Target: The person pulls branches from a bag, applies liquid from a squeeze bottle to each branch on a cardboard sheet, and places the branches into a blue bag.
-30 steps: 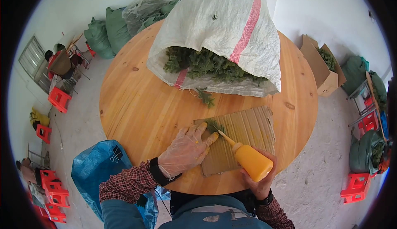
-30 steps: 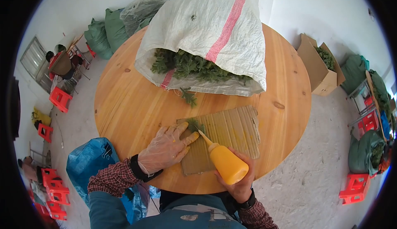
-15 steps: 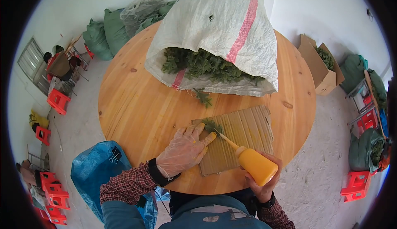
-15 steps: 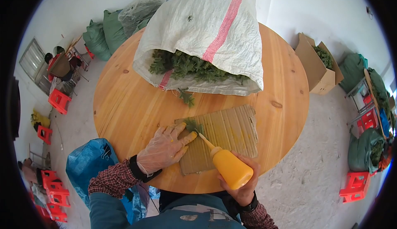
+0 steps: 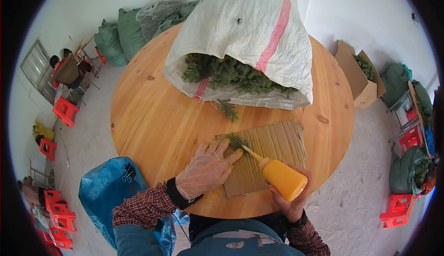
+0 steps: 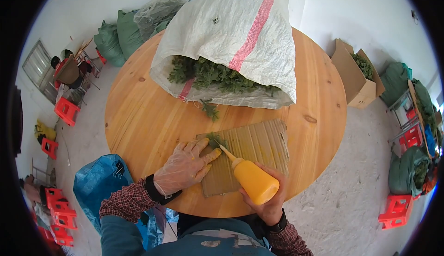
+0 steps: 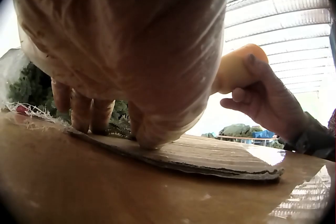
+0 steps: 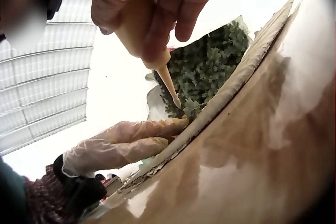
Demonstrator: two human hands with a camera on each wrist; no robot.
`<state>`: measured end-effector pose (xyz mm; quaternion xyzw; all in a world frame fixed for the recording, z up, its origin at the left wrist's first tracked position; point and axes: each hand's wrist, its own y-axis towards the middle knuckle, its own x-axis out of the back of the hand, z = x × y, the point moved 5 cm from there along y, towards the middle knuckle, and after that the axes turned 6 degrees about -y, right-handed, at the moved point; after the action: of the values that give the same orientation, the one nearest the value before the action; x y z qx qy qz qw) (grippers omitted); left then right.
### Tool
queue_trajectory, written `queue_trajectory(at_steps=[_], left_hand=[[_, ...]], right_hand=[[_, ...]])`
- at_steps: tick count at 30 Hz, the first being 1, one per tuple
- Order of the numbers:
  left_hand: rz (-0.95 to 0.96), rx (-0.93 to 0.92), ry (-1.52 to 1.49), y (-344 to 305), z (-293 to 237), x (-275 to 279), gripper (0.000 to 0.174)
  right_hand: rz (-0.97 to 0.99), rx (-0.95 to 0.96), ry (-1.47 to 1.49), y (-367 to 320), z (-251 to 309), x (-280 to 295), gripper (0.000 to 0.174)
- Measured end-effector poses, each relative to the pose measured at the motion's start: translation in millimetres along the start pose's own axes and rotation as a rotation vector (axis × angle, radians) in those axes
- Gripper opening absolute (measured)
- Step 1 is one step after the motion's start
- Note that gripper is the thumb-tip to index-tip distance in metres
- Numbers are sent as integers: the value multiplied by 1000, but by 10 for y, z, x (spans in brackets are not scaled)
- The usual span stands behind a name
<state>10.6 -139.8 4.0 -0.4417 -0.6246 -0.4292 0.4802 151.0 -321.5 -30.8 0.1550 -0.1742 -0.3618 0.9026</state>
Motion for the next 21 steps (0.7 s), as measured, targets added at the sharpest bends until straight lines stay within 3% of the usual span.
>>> queue_trajectory(at_steps=[11, 18, 21], left_hand=[[-9, 4, -26, 0, 0, -9, 47], [-18, 5, -31, -5, -6, -1, 47], [-17, 6, -33, -2, -5, -8, 47]], right_hand=[[24, 51, -130, 28, 85, 27, 72], [-2, -87, -25, -139, 40, 171, 71], [-23, -35, -87, -141, 133, 209, 71]])
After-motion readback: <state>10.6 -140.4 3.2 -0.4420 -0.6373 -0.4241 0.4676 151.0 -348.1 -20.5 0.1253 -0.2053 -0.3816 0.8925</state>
